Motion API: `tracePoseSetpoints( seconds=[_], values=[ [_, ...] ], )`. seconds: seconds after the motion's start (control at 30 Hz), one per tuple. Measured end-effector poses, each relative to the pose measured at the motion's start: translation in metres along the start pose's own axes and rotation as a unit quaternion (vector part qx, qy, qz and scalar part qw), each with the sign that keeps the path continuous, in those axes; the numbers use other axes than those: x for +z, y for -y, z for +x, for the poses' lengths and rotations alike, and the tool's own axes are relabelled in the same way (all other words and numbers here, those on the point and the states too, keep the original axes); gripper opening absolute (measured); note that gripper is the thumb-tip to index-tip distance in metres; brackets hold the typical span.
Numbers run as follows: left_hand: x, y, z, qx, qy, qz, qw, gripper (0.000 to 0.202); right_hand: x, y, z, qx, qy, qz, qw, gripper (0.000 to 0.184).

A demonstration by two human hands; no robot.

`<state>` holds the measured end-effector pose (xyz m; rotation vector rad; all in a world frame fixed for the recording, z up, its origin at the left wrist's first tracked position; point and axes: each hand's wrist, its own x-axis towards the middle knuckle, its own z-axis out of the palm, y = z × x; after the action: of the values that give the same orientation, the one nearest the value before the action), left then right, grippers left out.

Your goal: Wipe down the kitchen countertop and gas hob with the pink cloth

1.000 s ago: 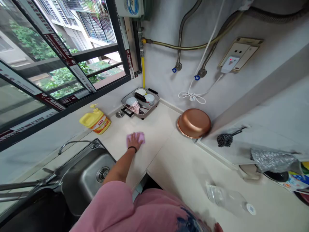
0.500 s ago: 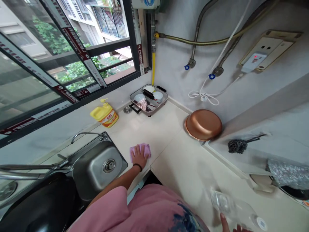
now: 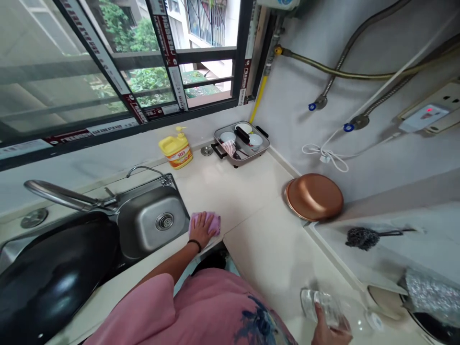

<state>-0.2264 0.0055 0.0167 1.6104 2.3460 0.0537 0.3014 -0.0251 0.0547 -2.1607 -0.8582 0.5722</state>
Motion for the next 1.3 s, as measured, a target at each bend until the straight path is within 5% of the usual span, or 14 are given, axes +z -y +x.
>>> tracePoseSetpoints(
  seconds=[0.1, 0.23, 0.43, 0.57, 0.7, 0.87, 1.1, 1.3],
  values=[
    [-0.006, 0.014, -0.002, -0.025, 0.002, 0.010, 1.000, 0.070, 0.002, 0.013, 0.012, -0.023, 0.026, -0.046, 0.998, 0.080],
    [-0.004, 0.015, -0.002, -0.028, -0.003, 0.010, 1.000, 0.070, 0.028, 0.053, 0.008, -0.024, 0.221, -0.018, 0.975, 0.078],
    [0.004, 0.016, -0.001, -0.018, -0.027, -0.008, 0.999, 0.070, 0.102, 0.153, -0.036, -0.049, 0.494, -0.044, 0.867, 0.059],
    [0.008, 0.018, -0.001, -0.012, -0.044, -0.015, 0.999, 0.071, 0.151, 0.215, -0.064, -0.082, 0.563, -0.088, 0.818, 0.048],
    [0.010, 0.018, -0.001, -0.010, -0.059, -0.017, 0.998, 0.071, 0.181, 0.250, -0.079, -0.094, 0.583, -0.085, 0.803, 0.047],
    [0.012, 0.018, -0.002, -0.008, -0.067, -0.022, 0.997, 0.071, 0.183, 0.247, -0.080, -0.084, 0.591, -0.064, 0.800, 0.044],
    [0.010, 0.018, 0.000, -0.013, -0.037, -0.025, 0.999, 0.071, 0.147, 0.213, -0.065, -0.017, 0.584, -0.055, 0.810, 0.059],
    [0.004, -0.006, 0.022, -0.053, -0.015, -0.043, 0.998, 0.074, 0.113, 0.174, -0.061, -0.030, 0.493, 0.080, 0.866, 0.082]
  ],
)
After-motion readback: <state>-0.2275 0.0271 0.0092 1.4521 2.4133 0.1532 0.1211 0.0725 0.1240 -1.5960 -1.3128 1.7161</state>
